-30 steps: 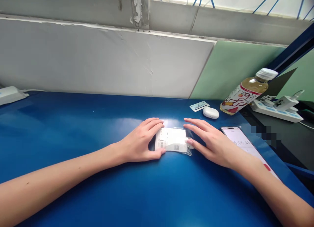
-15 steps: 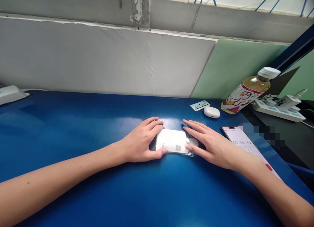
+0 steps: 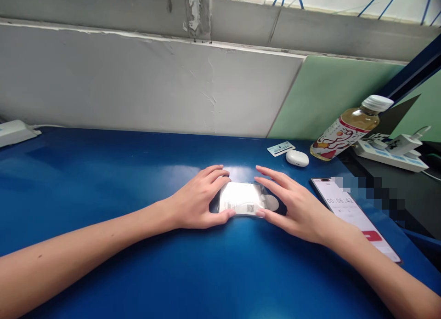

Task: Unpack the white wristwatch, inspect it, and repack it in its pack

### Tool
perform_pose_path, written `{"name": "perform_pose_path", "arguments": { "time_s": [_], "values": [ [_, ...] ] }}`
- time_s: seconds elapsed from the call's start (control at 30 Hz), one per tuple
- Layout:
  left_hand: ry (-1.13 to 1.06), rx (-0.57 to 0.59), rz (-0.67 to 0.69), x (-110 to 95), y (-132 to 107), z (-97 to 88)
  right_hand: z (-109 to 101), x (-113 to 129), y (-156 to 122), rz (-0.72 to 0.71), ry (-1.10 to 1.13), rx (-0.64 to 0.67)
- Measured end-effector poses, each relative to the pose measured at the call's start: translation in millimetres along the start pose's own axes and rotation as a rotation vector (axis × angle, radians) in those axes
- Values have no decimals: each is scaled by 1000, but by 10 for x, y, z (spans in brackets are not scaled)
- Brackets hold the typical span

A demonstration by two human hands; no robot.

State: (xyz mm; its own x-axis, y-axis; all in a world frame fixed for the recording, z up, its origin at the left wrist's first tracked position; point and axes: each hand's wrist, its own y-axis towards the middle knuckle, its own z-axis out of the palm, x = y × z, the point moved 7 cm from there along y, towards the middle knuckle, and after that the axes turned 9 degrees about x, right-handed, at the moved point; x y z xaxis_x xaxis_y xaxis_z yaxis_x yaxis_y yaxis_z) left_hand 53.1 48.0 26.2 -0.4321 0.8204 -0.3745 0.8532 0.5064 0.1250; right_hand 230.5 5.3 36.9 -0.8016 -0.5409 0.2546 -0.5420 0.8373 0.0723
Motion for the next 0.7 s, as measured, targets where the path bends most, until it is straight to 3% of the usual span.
{"name": "perform_pose_path", "arguments": {
  "time_s": [0.53, 0.7],
  "values": [
    [-3, -7, 37, -5, 3, -2, 73, 48, 0, -20, 14, -72],
    [18, -62, 45, -23, -21, -25, 62, 88, 2, -54, 14, -86]
  ]
}}
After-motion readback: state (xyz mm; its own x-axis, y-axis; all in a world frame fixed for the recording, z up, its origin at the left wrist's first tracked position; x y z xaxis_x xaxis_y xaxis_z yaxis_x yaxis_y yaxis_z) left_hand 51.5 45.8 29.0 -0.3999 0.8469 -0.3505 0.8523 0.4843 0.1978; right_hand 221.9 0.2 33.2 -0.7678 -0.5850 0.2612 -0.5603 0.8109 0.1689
